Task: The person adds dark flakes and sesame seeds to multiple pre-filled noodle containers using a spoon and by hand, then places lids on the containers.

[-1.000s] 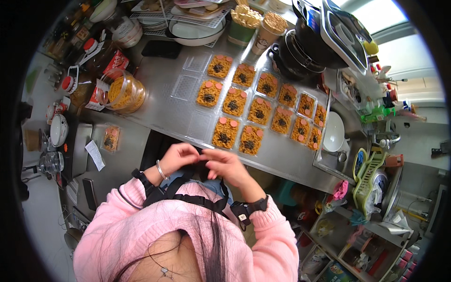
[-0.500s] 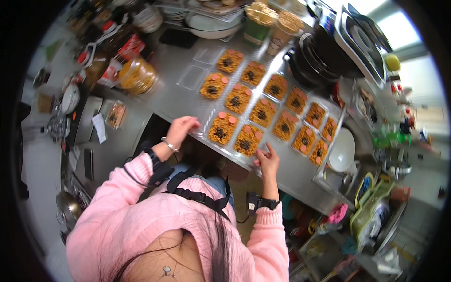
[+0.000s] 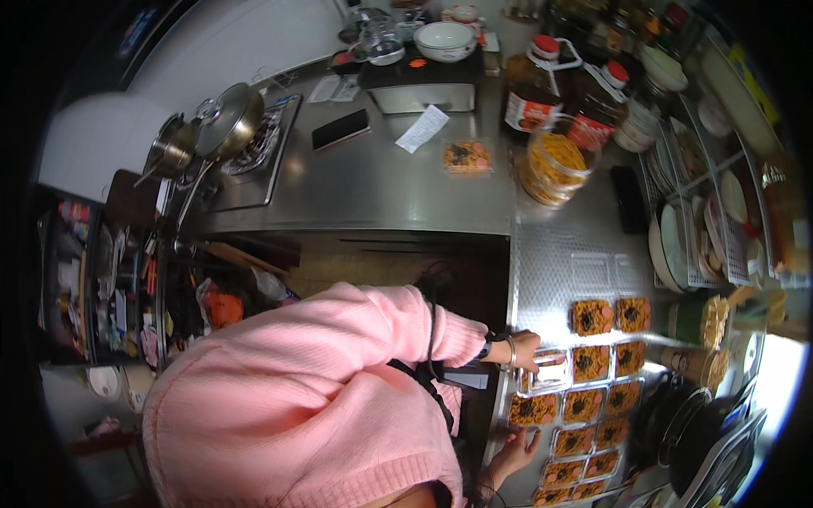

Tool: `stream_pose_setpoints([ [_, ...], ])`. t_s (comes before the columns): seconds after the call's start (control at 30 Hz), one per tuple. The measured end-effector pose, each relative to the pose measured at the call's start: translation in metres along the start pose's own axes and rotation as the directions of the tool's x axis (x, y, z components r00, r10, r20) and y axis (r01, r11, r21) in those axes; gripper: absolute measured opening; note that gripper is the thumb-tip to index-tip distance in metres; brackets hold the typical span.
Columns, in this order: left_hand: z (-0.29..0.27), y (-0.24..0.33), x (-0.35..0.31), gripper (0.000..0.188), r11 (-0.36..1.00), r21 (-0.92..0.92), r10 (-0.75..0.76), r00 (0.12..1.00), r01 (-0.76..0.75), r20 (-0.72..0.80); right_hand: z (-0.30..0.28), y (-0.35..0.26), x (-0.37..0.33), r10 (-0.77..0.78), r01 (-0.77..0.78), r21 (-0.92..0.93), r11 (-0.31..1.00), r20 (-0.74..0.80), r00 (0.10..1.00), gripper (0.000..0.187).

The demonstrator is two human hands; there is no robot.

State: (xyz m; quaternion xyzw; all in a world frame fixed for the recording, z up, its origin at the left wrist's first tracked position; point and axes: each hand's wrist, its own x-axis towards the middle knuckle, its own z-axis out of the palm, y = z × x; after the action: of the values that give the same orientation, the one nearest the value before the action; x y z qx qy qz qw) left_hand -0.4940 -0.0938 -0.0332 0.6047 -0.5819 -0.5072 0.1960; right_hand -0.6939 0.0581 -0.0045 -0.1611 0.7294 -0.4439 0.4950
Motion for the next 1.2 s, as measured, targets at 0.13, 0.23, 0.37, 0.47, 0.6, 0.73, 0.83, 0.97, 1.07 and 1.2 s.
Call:
stream_pose_setpoints([
  [0.13,0.009,-0.001,0.002,0.066,0.987,-0.131,-0.095,0.995,0.093,-0.010,-0.006,0.002,0.008,0.005,-0.004,-0.069,0.998,0.015,1.000,0.049],
  [0.23,0.007,0.001,0.003,0.063,0.984,-0.130,-0.119,0.991,0.125,0.056,-0.014,0.010,0.016,0.003,-0.004,-0.050,0.999,-0.007,1.000,0.049],
  [0.37,0.004,0.003,0.000,0.044,0.948,-0.212,-0.204,0.965,0.236,0.163,-0.031,0.025,0.029,-0.033,0.036,-0.104,0.994,0.031,0.999,0.049],
  [0.47,0.007,0.003,-0.001,0.036,0.929,-0.256,-0.213,0.952,0.267,0.222,-0.041,0.031,0.035,-0.125,0.145,-0.174,0.974,0.123,0.985,0.048],
  [0.6,0.013,0.005,-0.002,0.042,0.913,-0.357,-0.115,0.962,0.200,0.248,-0.039,0.028,0.030,-0.069,0.074,-0.103,0.992,0.053,0.996,0.053],
  [0.73,0.015,0.005,-0.001,0.039,0.892,-0.412,-0.080,0.962,0.186,0.261,-0.023,0.012,0.014,-0.214,0.231,-0.100,0.968,0.155,0.964,0.043],
  [0.83,0.011,0.001,0.000,0.042,0.911,-0.403,-0.025,0.988,0.084,0.150,-0.008,-0.015,-0.002,-0.135,0.149,-0.142,0.979,0.106,0.985,0.042],
  [0.97,-0.014,0.002,-0.006,0.048,0.904,-0.426,0.100,0.988,-0.041,0.115,0.004,-0.073,-0.027,-0.091,0.111,-0.201,0.973,0.105,0.990,0.042],
  [1.07,-0.048,0.011,-0.024,0.048,0.849,-0.525,0.197,0.959,-0.061,0.206,0.013,-0.119,-0.042,-0.090,0.137,-0.256,0.957,0.188,0.978,0.042],
  [1.2,-0.083,0.034,-0.063,0.043,0.729,-0.684,0.315,0.881,0.012,0.352,0.029,-0.161,-0.064,-0.066,0.218,-0.340,0.915,0.407,0.911,0.041],
])
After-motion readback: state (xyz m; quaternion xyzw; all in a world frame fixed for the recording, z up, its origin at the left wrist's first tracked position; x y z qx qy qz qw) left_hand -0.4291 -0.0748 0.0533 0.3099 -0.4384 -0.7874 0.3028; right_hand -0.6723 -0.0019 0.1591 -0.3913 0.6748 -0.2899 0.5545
